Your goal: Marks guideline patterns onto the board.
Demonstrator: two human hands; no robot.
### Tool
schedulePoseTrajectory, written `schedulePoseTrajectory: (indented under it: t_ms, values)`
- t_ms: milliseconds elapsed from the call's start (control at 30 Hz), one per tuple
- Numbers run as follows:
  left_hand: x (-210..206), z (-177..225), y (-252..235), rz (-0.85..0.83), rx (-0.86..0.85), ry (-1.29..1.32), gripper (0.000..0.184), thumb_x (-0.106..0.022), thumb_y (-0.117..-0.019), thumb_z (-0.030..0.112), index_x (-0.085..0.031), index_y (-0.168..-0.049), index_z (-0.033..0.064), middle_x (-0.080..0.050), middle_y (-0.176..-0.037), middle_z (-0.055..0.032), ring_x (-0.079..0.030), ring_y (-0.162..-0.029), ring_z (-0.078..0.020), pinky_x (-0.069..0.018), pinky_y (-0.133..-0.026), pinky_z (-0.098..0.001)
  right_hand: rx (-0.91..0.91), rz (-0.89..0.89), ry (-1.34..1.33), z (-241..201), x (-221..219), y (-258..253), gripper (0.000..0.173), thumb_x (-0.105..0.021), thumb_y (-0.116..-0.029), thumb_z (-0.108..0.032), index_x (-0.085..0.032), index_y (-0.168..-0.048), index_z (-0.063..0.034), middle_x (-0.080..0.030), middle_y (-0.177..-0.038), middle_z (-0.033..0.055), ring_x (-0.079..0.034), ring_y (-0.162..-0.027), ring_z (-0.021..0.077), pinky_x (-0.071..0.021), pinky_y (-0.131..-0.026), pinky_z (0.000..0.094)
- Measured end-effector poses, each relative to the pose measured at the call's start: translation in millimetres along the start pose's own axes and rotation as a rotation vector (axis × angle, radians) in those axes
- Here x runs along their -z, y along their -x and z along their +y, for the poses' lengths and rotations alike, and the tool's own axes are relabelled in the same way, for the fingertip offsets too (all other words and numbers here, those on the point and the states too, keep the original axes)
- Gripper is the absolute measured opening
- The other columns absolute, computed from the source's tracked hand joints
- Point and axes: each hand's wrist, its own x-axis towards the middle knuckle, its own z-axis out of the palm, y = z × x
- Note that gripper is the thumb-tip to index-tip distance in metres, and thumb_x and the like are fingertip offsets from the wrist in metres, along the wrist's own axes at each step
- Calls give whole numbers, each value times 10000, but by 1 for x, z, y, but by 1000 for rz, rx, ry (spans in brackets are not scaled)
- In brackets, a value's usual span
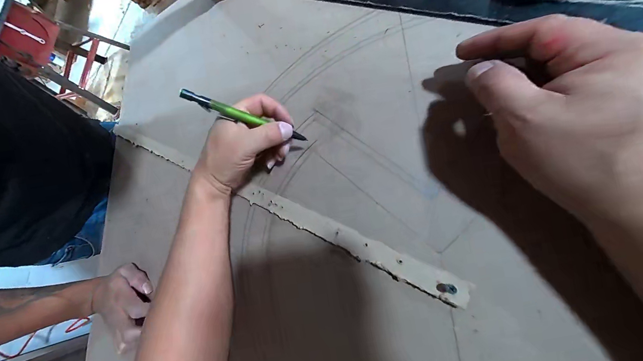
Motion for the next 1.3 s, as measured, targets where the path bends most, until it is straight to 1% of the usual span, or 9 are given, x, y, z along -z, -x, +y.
schedulePoseTrajectory:
  t_ms: [67, 167, 233, 367, 600, 867, 1067, 1133, 1300]
  values:
    - [2, -9, -7, -65, -55, -11, 71, -665, -909, 94, -652, -939, 31, -685, -774, -82, -619, -600, -122, -518, -525, -256, 5, 32, 9, 1, -4, -1, 299, -501, -1023, -349, -721, -1189, -234, -713, -1066, 5, -658, -887, 127, -513, -745, 436]
    - [-1, -10, -3, -72, -71, -72, 53, -675, -868, 35, -629, -852, 54, -685, -806, -76, -607, -619, -114, -491, -527, -246, 18, 28, 49, 1, -7, 0, 301, -502, -1023, -328, -716, -1196, -208, -703, -1067, 30, -662, -916, 172, -509, -741, 470]
    - [-2, -9, -4, -49, -68, -73, 79, -686, -859, 18, -619, -831, 48, -683, -792, -86, -621, -615, -126, -511, -527, -254, 27, 34, 66, 0, -8, -1, 306, -500, -1015, -329, -720, -1190, -210, -704, -1080, 35, -664, -944, 181, -505, -750, 483]
    - [-4, -9, -5, -43, -72, -102, 72, -705, -857, 19, -638, -835, 32, -694, -791, -96, -625, -602, -128, -508, -507, -246, 32, 33, 75, 0, -7, 1, 317, -495, -1014, -336, -724, -1192, -209, -707, -1101, 37, -667, -992, 187, -510, -784, 492]
    - [-6, -7, -5, -29, -52, -163, 84, -714, -834, 40, -634, -815, 56, -688, -799, -79, -629, -621, -131, -526, -536, -262, 32, 38, 71, 1, -7, 2, 308, -507, -1016, -333, -717, -1202, -207, -705, -1092, 27, -665, -958, 156, -514, -764, 451]
    - [-7, -7, -4, -32, -63, -158, 61, -709, -849, 31, -652, -837, 50, -685, -773, -71, -595, -582, -105, -478, -496, -231, 28, 33, 75, 2, -7, 2, 309, -505, -1010, -336, -715, -1207, -225, -701, -1096, 17, -660, -960, 150, -507, -762, 444]
    - [-5, -7, -5, -34, -60, -166, 68, -728, -872, 34, -661, -864, 29, -692, -772, -88, -624, -583, -123, -512, -491, -237, 28, 27, 81, 1, -6, 2, 310, -504, -1014, -342, -713, -1212, -226, -703, -1099, 15, -663, -967, 153, -510, -766, 454]
    - [-6, -7, -5, -29, -59, -179, 58, -716, -859, 38, -658, -852, 40, -680, -754, -75, -598, -566, -114, -481, -481, -232, 13, 18, 79, 1, -6, 2, 311, -504, -1011, -347, -710, -1216, -235, -697, -1099, 10, -657, -960, 149, -505, -759, 449]
    - [-7, -6, -4, -17, -61, -162, 72, -727, -872, 41, -657, -860, 28, -682, -753, -89, -612, -574, -126, -495, -482, -238, 9, 13, 65, 1, -6, 2, 305, -507, -1015, -338, -705, -1221, -235, -694, -1101, 7, -655, -944, 132, -510, -753, 431]
